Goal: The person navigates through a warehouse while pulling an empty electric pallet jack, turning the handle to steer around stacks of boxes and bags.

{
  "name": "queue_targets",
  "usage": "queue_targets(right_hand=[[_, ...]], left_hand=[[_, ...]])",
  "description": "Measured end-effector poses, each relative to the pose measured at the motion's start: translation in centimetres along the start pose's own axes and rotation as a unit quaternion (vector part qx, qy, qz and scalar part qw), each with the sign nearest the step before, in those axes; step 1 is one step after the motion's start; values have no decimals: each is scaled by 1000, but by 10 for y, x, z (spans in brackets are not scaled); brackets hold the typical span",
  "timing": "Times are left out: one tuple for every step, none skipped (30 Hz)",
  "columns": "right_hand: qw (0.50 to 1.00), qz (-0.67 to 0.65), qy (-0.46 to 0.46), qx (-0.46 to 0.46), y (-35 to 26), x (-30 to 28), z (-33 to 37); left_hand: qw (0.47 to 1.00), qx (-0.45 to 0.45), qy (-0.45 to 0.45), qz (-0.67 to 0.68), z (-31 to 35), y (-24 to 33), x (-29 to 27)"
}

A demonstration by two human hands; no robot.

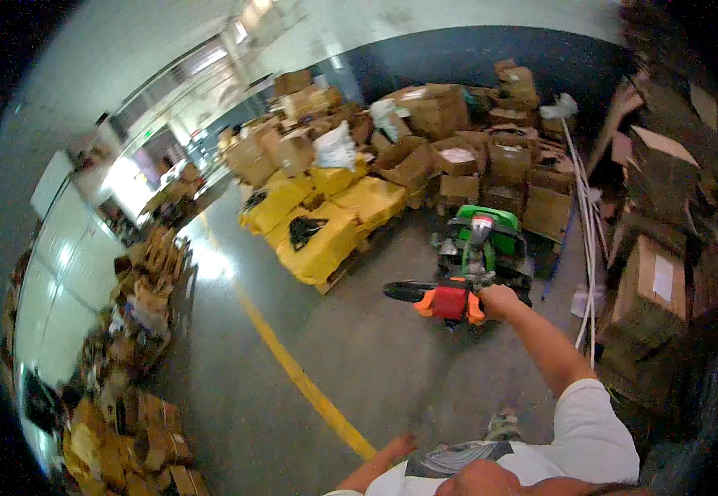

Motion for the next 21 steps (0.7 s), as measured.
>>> queue_targets(right_hand=[[1000, 11, -2, -23, -16, 4, 7], [1000, -5, 3, -17, -30, 5, 13], [998, -37, 29, -51, -44, 11, 15], [993, -68, 54, -82, -54, 19, 17], [991, -55, 45, -112, -62, 30, 23], [993, -47, 63, -90, -67, 39, 28], [992, -53, 68, -93, -84, 47, 36], [991, -59, 74, -92, -97, 52, 45], [989, -75, 62, -110, -108, 53, 63], [985, -99, 62, -127, -124, 46, 94], [982, -92, 53, -158, -139, 50, 111], [982, -91, 68, -149, -150, 56, 123], [983, -88, 85, -141, -154, 61, 130], [981, -98, 79, -149, -154, 62, 134], [979, -109, 72, -157, -154, 66, 131], [976, -103, 97, -165, -148, 79, 112], [973, -104, 116, -169, -155, 99, 104], [971, -122, 84, -187, -176, 110, 127], [967, -139, 61, -204, -183, 107, 142], [962, -149, 40, -225, -196, 104, 163], [956, -158, 27, -244, -202, 104, 173]], left_hand=[[999, -38, 33, 19, 34, -25, 15], [993, -82, 73, 40, 67, -49, 31], [982, -132, 123, 61, 105, -75, 49], [964, -185, 169, 83, 143, -98, 71], [943, -239, 204, 107, 179, -114, 99], [920, -287, 235, 131, 213, -127, 129], [892, -334, 262, 155, 251, -137, 165], [867, -371, 280, 181, 281, -139, 208], [842, -406, 287, 209, 308, -135, 260], [823, -431, 283, 239, 330, -124, 313], [810, -446, 274, 263, 348, -108, 359], [799, -454, 266, 290, 364, -87, 404], [789, -457, 256, 321, 369, -63, 449], [781, -451, 252, 351, 358, -34, 489], [775, -445, 248, 374, 352, -8, 523], [771, -436, 249, 391, 341, 17, 546], [768, -431, 253, 399, 345, 36, 563], [758, -438, 260, 407, 364, 58, 581], [752, -441, 275, 406, 376, 77, 591], [746, -441, 293, 404, 379, 92, 596], [743, -439, 317, 393, 379, 100, 597]])
Point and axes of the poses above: each hand's wrist, its own z-axis away from the middle knuckle, its own x-axis out of the palm, y = z × x, the point moved 4 cm from there along -z, towards the middle knuckle, and after that the axes turned 10 degrees about x, right-handed, at the moved point
